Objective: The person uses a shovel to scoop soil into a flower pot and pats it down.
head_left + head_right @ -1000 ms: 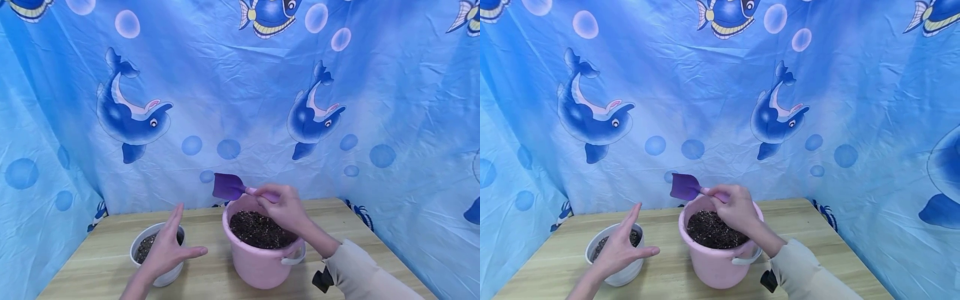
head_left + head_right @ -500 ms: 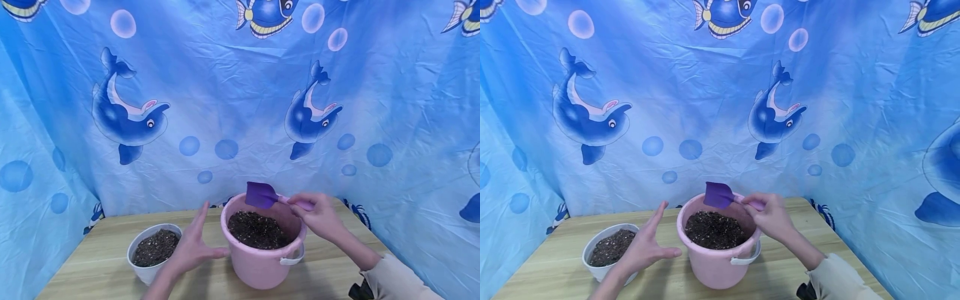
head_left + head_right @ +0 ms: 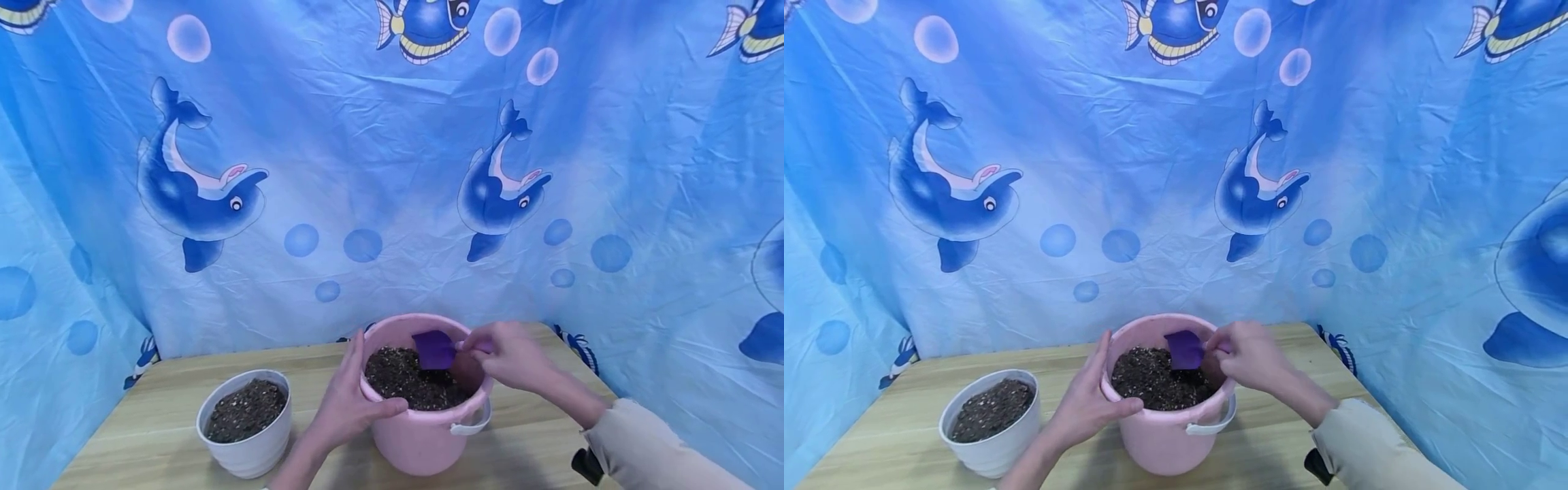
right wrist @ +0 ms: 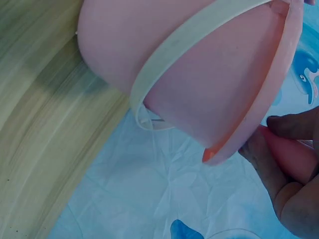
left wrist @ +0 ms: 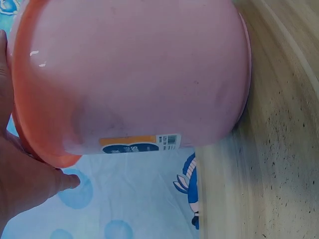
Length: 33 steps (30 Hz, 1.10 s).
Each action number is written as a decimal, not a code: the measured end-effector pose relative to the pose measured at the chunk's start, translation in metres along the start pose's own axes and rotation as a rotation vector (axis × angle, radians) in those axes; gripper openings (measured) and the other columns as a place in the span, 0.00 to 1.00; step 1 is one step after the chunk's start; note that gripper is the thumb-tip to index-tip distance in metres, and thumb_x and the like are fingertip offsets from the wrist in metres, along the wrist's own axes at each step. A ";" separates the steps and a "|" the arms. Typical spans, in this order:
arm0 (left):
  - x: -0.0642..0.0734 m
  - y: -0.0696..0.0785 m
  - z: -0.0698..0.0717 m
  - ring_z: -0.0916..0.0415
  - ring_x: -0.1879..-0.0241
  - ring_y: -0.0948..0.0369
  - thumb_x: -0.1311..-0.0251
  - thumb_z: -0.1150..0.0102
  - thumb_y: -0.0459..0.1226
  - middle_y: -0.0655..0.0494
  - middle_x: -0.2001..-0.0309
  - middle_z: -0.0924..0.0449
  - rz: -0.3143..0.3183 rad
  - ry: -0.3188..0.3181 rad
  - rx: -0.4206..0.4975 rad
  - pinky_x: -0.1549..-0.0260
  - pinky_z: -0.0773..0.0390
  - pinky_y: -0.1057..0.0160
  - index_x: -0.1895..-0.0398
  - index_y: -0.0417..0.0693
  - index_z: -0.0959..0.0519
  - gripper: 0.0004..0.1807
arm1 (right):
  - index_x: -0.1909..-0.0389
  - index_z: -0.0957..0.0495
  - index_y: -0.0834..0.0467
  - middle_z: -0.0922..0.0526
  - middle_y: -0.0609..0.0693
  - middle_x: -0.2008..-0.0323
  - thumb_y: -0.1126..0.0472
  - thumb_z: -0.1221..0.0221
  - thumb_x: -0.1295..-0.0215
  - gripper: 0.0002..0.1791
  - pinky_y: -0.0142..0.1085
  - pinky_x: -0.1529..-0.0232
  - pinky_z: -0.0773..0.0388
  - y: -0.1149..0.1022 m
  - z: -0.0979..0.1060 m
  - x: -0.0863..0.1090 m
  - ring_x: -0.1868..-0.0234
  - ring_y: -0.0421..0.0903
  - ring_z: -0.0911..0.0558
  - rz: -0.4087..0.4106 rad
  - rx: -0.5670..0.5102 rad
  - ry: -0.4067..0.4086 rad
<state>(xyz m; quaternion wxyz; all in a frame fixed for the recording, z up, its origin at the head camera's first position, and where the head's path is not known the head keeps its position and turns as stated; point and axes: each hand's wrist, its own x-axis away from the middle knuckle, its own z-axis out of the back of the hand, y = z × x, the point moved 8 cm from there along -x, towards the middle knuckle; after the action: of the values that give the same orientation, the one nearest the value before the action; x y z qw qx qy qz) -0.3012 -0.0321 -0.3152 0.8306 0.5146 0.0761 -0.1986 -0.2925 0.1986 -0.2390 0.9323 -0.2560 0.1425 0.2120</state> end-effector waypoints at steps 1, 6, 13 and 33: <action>0.000 -0.001 0.000 0.62 0.26 0.48 0.70 0.20 0.55 0.51 0.23 0.65 0.006 0.008 0.004 0.31 0.57 0.42 0.23 0.54 0.64 0.75 | 0.67 0.14 0.60 0.14 0.48 0.71 0.73 0.41 0.50 0.12 0.28 0.86 0.34 -0.001 -0.003 -0.003 0.85 0.35 0.32 0.006 0.010 -0.019; 0.000 0.001 0.000 0.61 0.26 0.48 0.71 0.20 0.55 0.50 0.23 0.64 -0.002 0.020 -0.010 0.31 0.56 0.41 0.22 0.52 0.62 0.75 | 0.68 0.13 0.60 0.16 0.44 0.77 0.72 0.42 0.52 0.13 0.27 0.87 0.39 -0.007 -0.014 -0.017 0.87 0.34 0.34 0.055 0.043 -0.061; 0.002 0.001 0.000 0.62 0.26 0.46 0.71 0.21 0.57 0.47 0.23 0.64 0.013 0.016 -0.044 0.31 0.56 0.40 0.23 0.49 0.60 0.74 | 0.69 0.12 0.59 0.17 0.43 0.78 0.73 0.41 0.52 0.12 0.26 0.87 0.42 -0.010 -0.019 -0.026 0.87 0.32 0.37 0.109 0.003 -0.085; -0.001 -0.001 -0.001 0.61 0.26 0.47 0.70 0.20 0.55 0.51 0.23 0.64 0.025 0.012 -0.028 0.31 0.54 0.40 0.22 0.52 0.60 0.73 | 0.73 0.14 0.56 0.16 0.41 0.77 0.77 0.43 0.52 0.15 0.22 0.89 0.45 -0.023 -0.034 -0.034 0.88 0.28 0.39 0.300 -0.238 -0.366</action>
<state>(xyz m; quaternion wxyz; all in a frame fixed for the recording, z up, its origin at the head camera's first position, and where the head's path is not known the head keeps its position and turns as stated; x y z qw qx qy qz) -0.3027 -0.0309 -0.3165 0.8397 0.5050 0.0773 -0.1842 -0.3164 0.1518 -0.2451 0.8640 -0.2974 -0.0184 0.4058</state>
